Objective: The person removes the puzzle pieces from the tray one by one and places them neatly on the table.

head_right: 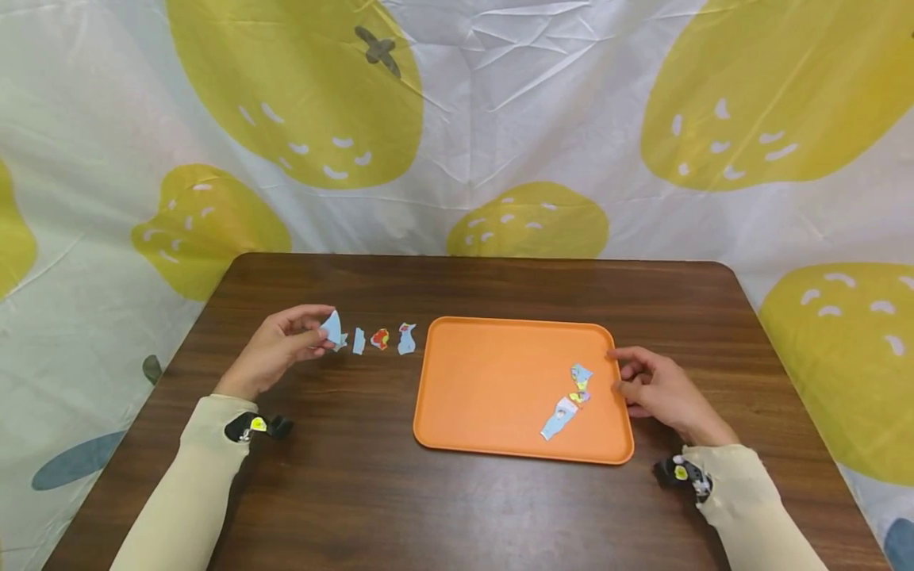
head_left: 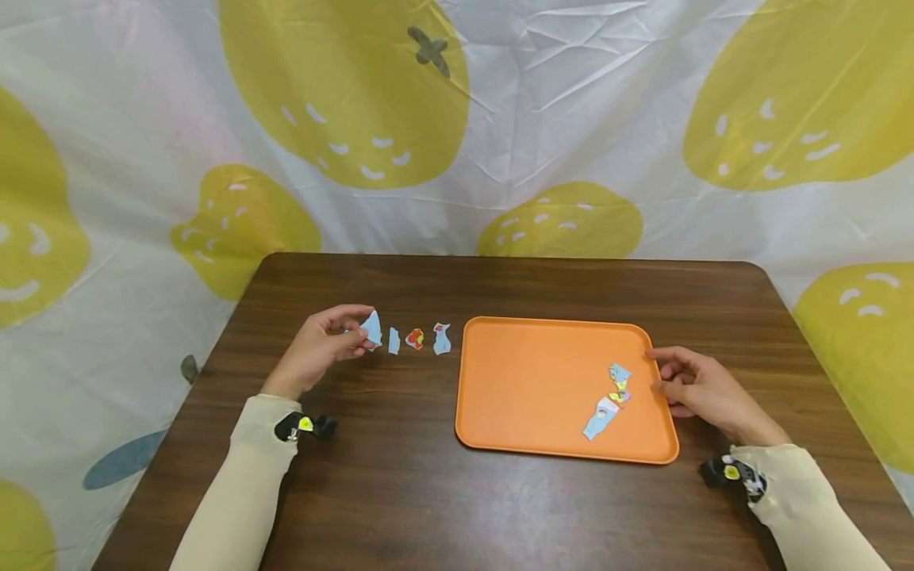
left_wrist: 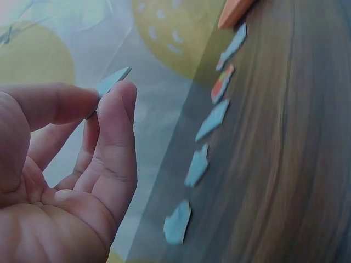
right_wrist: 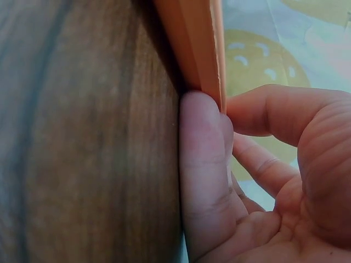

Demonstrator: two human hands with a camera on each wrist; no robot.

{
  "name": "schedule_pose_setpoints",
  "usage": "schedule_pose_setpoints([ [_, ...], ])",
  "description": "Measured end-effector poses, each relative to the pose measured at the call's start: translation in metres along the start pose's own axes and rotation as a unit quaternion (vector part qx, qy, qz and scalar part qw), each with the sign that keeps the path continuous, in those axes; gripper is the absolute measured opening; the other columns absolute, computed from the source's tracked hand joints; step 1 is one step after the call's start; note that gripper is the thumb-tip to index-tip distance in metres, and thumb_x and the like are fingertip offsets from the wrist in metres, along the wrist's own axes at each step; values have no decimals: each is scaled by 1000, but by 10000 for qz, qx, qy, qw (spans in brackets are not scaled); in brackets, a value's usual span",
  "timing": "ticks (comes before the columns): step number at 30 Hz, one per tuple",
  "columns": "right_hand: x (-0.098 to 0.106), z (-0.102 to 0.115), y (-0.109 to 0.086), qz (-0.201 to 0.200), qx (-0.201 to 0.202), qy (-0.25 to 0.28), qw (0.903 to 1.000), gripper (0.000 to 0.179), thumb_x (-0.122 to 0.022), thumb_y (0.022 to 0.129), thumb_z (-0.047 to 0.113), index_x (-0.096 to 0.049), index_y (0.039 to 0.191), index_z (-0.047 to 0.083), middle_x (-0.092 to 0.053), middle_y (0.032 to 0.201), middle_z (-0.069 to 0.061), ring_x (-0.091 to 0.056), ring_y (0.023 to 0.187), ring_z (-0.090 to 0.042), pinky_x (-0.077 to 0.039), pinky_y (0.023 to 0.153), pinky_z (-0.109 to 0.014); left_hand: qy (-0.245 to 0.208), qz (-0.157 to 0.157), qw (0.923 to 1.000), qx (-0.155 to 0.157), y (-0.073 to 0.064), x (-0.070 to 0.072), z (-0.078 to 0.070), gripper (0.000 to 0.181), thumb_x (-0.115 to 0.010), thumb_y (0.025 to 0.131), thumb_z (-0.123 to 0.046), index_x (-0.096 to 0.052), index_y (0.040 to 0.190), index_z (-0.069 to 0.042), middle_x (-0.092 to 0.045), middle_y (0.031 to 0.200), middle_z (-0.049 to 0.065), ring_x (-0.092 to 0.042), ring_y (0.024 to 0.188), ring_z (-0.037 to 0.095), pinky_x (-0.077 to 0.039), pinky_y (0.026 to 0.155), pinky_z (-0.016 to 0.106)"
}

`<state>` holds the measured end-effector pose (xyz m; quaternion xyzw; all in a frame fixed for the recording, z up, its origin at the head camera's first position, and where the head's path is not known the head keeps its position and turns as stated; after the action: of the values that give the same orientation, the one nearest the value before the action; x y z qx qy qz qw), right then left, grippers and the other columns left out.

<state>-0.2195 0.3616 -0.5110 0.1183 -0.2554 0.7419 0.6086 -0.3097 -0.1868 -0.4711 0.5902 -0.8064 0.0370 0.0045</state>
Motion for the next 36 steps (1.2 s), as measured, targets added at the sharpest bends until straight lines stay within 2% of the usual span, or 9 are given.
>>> schedule_pose_setpoints([
  [5,1,0,1,-31,-19,-52,10000,60,-68,100,7,-46,155,1,-51,115,-18,-65,86,-13,-66,71,-37,110,-135,9998,-23,-4,21,4,46,-62,102,5,-53,147,6,-65,94,0,-78,89,13,-64,77,26],
  [12,1,-1,2,-30,-20,-7,10000,58,-66,100,5,-47,154,1,-50,114,-18,-64,86,-14,-66,71,-37,427,-387,9983,126,-15,51,9,44,-64,103,0,-56,146,3,-65,98,2,-77,88,11,-63,77,24],
  [20,2,-2,1,-44,-34,11,10000,58,-68,100,7,-47,154,1,-50,113,-17,-64,85,-13,-66,70,-37,347,-577,9974,257,-19,79,17,44,-62,104,1,-54,147,4,-66,94,-2,-76,85,8,-63,75,21],
  [27,3,-1,2,-48,-55,21,10000,59,-69,100,8,-47,155,2,-50,113,-17,-65,84,-13,-66,70,-37,608,-519,9952,567,-18,91,25,49,-61,105,0,-47,151,7,-66,95,-1,-75,87,6,-62,79,21],
  [30,3,-2,2,-59,-64,-9,10000,60,-70,101,9,-47,155,3,-51,114,-17,-65,86,-12,-66,71,-37,775,-451,9930,764,-15,94,32,50,-60,106,-2,-46,153,6,-65,99,2,-75,90,6,-62,82,22],
  [36,3,-2,1,-58,-52,11,10000,60,-71,101,11,-46,155,3,-51,115,-17,-66,86,-12,-66,71,-37,859,-204,9905,1055,-13,95,43,50,-58,107,-1,-45,155,6,-62,104,8,-75,92,8,-62,86,23],
])
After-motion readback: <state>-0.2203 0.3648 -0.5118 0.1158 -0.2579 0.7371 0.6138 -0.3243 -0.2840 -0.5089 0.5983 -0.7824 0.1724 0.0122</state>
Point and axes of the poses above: each hand's wrist, its own y-axis towards the middle knuckle, its own x-axis out of the back of the hand, z = x × y, the point moved 10 cm from there along y, towards the middle knuckle
